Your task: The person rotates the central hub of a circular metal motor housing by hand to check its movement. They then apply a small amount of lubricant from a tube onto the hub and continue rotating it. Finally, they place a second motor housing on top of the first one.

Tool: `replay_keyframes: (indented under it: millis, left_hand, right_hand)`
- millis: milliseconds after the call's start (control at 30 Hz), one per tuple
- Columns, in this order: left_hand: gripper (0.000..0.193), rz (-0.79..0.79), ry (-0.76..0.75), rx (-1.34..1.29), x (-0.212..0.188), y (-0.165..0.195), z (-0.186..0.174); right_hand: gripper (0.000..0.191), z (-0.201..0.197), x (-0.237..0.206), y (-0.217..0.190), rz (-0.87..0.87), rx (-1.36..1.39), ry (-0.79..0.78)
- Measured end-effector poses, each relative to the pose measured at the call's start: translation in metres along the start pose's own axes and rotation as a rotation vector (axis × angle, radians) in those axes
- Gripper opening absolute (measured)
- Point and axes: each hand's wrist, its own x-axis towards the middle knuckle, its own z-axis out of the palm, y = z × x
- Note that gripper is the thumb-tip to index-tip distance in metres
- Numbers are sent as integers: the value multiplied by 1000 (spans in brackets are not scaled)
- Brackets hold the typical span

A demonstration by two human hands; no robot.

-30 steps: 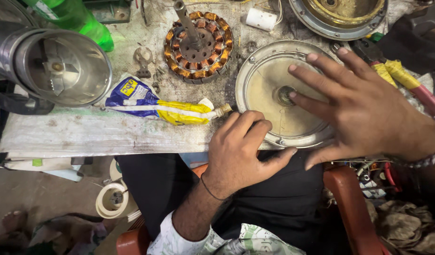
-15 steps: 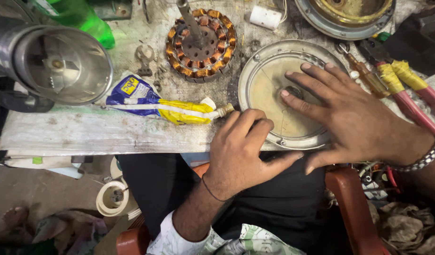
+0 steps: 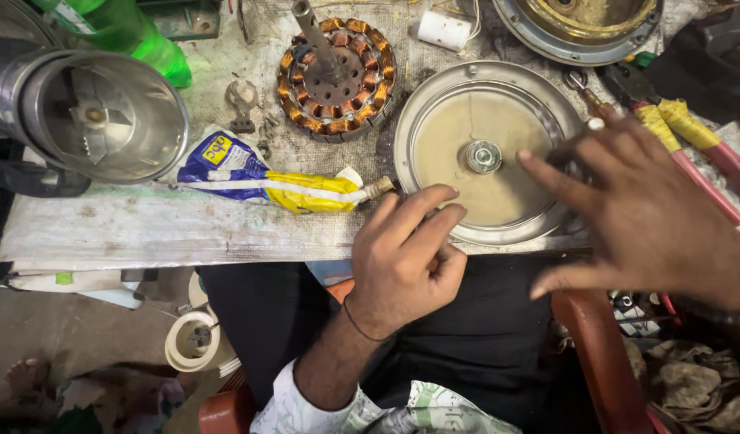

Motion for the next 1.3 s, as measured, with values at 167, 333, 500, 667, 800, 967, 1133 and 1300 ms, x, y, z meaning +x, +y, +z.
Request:
replay_keyframes:
  millis: [167,333,500,667,800,967,1133,1300]
  left_hand:
    - [38,59,-19,0,-2,1,0]
    - [44,63,-101,36,2,2,-1]
    - [47,17,-110,23,3,1,-4]
    - [47,-2,-119,35,4,2,-3]
    - [49,10,-109,43,5,2,-4]
    - [48,9,-117,59,4,1,-2]
    - [48,18,-113,72,5,0,0]
    - [47,18,-109,79,4,1,-2]
  right_hand:
    - [135,-3,-4,-7,-94,199,98]
    - [119,-11,26,-5,-145,296,254]
    - [123,-5,44,-10,-194,245,315]
    - [118,3,39,-8,-212,241,252]
    - [99,-1,24,6,-291,334,246]
    - [113,1,27,6,-128,286,248]
    - [127,-3,35,-6,-137,182,327]
    - [133,-7,43,-14,-175,147,335]
